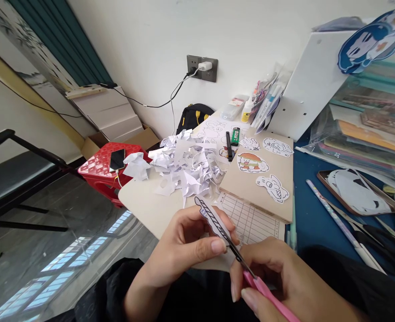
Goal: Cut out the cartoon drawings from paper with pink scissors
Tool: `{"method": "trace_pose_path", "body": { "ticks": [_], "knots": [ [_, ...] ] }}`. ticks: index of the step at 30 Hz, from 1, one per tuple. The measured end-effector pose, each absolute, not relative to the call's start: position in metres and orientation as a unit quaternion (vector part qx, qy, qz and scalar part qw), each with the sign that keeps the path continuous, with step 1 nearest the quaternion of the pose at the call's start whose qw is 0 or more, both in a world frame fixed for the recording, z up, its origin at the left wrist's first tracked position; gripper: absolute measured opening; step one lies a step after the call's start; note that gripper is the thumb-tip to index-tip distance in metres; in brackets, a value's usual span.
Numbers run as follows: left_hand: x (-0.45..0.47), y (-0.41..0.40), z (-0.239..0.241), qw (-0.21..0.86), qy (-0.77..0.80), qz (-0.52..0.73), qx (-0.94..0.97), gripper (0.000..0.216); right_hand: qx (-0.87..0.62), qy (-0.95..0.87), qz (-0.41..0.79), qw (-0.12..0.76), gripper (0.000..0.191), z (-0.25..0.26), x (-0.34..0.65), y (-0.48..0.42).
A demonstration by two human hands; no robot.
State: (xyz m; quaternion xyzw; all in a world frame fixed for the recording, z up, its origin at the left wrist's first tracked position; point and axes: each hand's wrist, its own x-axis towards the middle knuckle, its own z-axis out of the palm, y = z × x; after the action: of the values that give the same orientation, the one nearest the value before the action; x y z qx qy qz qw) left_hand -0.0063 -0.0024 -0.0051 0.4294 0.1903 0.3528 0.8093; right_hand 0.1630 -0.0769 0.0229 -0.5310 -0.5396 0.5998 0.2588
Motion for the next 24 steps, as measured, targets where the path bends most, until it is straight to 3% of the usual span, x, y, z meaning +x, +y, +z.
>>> {"method": "trace_pose_path", "body": {
  "ticks": [17,20,24],
  "knots": [
    [-0.011,0.003,-0.006,0.812,0.180,0.313,0.458,0.022,-0.535,-0.562,0.581,0.245,0.018,0.021,0.164,-0.076],
    [-0.006,-0.001,-0.008,0.759,0.195,0.395,0.480,0.038,-0.562,-0.532,0.584,0.247,0.013,0.021,0.160,-0.076],
    [0.001,-0.012,-0.012,0.604,0.253,0.542,0.526,0.043,-0.549,-0.526,0.581,0.291,0.009,0.016,0.156,-0.074]
  ]
}}
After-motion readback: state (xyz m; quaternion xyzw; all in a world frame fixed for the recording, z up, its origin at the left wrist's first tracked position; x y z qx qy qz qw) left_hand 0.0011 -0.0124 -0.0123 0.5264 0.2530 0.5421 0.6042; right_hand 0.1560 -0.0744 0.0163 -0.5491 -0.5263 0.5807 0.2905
